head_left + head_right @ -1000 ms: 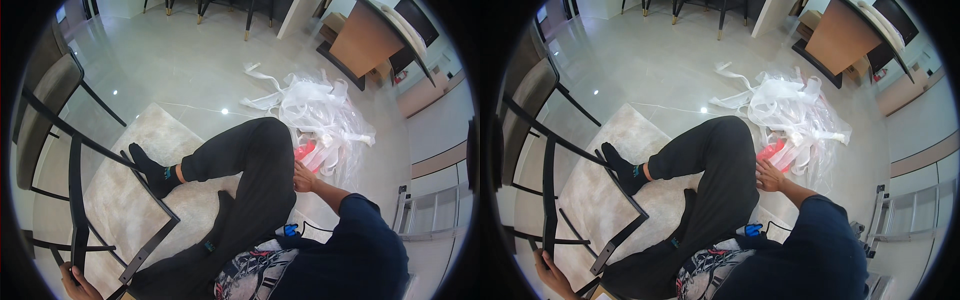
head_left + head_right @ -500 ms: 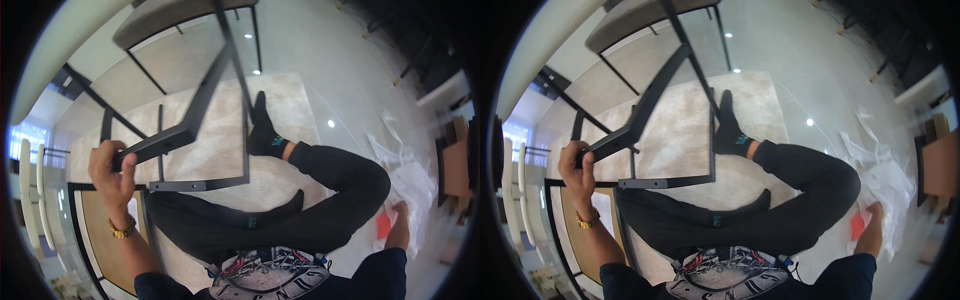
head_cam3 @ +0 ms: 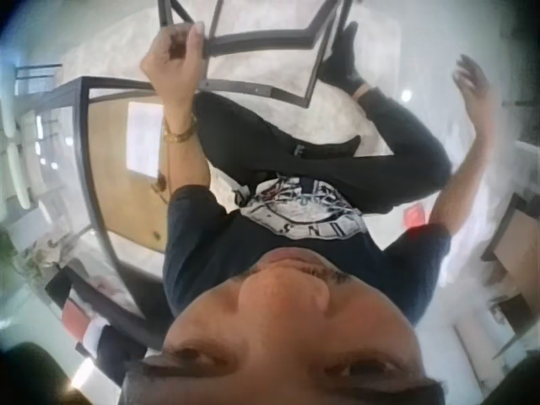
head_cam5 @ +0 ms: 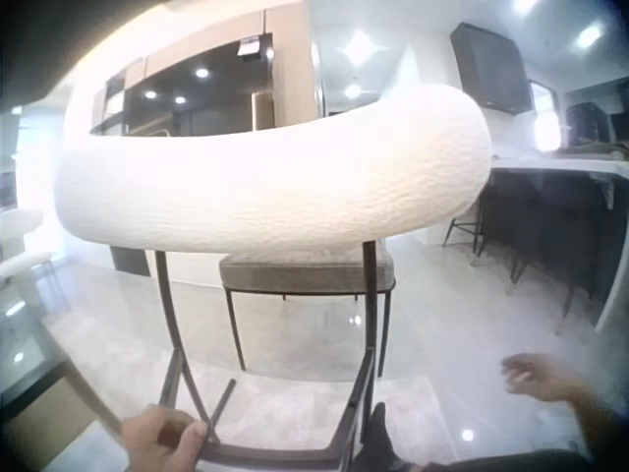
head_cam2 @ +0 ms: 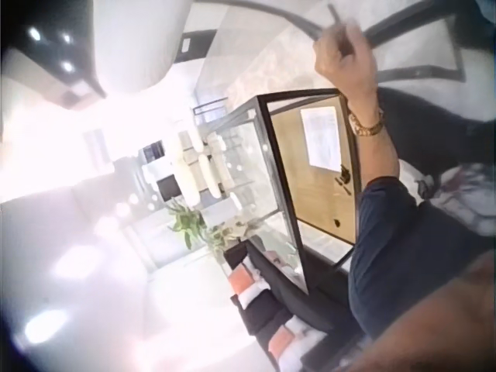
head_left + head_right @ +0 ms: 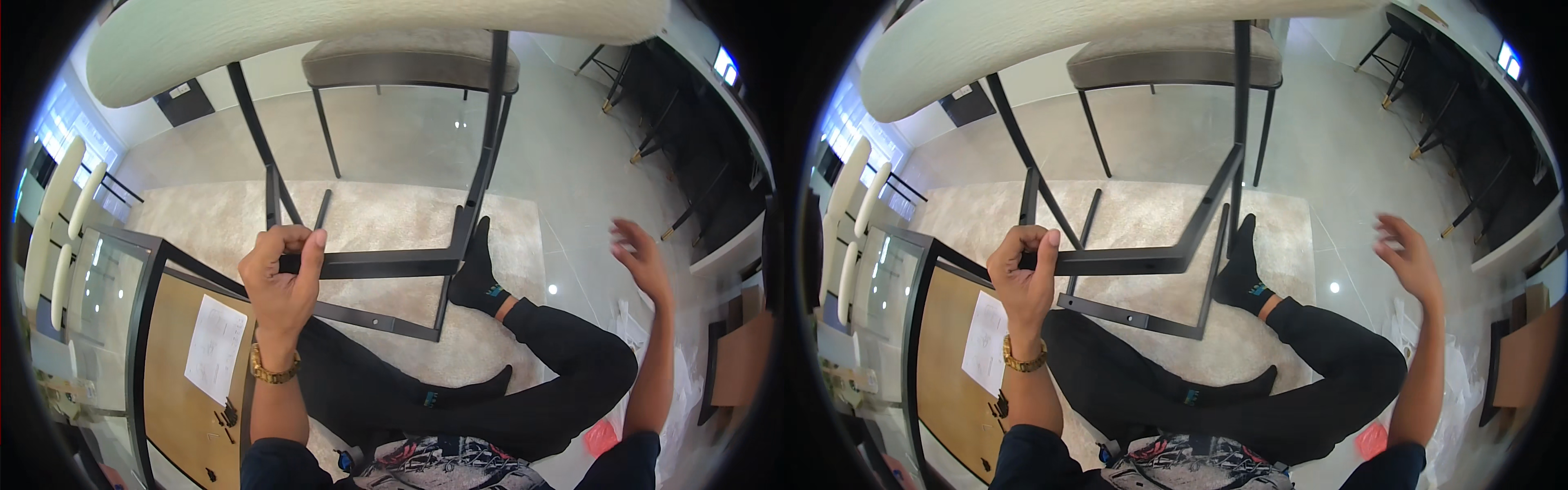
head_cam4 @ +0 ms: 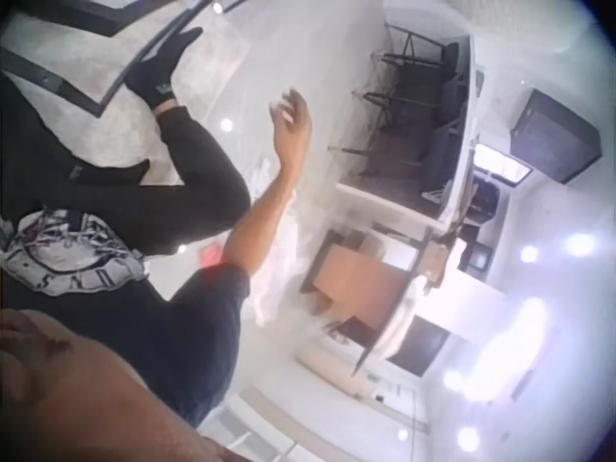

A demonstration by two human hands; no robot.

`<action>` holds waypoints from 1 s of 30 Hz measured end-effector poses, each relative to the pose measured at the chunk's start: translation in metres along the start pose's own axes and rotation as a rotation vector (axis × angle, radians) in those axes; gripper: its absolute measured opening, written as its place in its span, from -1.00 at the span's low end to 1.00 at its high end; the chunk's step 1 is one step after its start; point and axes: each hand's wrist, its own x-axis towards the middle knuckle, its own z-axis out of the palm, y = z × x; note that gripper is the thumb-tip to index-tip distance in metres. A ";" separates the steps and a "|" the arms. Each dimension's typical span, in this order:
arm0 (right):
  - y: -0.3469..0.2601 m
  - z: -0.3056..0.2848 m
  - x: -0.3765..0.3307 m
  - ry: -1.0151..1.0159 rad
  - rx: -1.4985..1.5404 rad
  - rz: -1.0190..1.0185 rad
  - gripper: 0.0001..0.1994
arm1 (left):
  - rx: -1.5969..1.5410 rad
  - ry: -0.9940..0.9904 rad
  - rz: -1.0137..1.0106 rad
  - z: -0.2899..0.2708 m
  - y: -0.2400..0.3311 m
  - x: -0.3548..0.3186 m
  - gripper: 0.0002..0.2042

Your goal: The person unwraps the protective covering from the metal legs of a chair and then fits the leg assembly onto the bottom of a chair seat.

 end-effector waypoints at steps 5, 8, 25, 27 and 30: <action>-0.095 0.112 0.124 0.095 0.222 -0.318 -0.28 | -0.251 0.097 -0.142 -0.004 -0.022 -0.011 -0.46; -0.123 0.158 0.172 0.180 0.681 -0.191 -0.40 | -0.952 0.036 -0.804 -0.010 -0.005 -0.007 -0.24; -0.125 0.156 0.292 0.467 0.713 -0.166 -0.45 | -1.330 -0.089 -0.591 0.065 -0.039 0.083 -0.51; -0.112 0.159 0.314 0.518 0.675 -0.172 -0.45 | -1.315 -0.074 -0.610 0.082 -0.043 0.097 -0.51; -0.093 0.153 0.352 0.613 0.416 -0.172 -0.41 | -1.398 -0.083 -0.619 0.103 -0.055 0.120 -0.47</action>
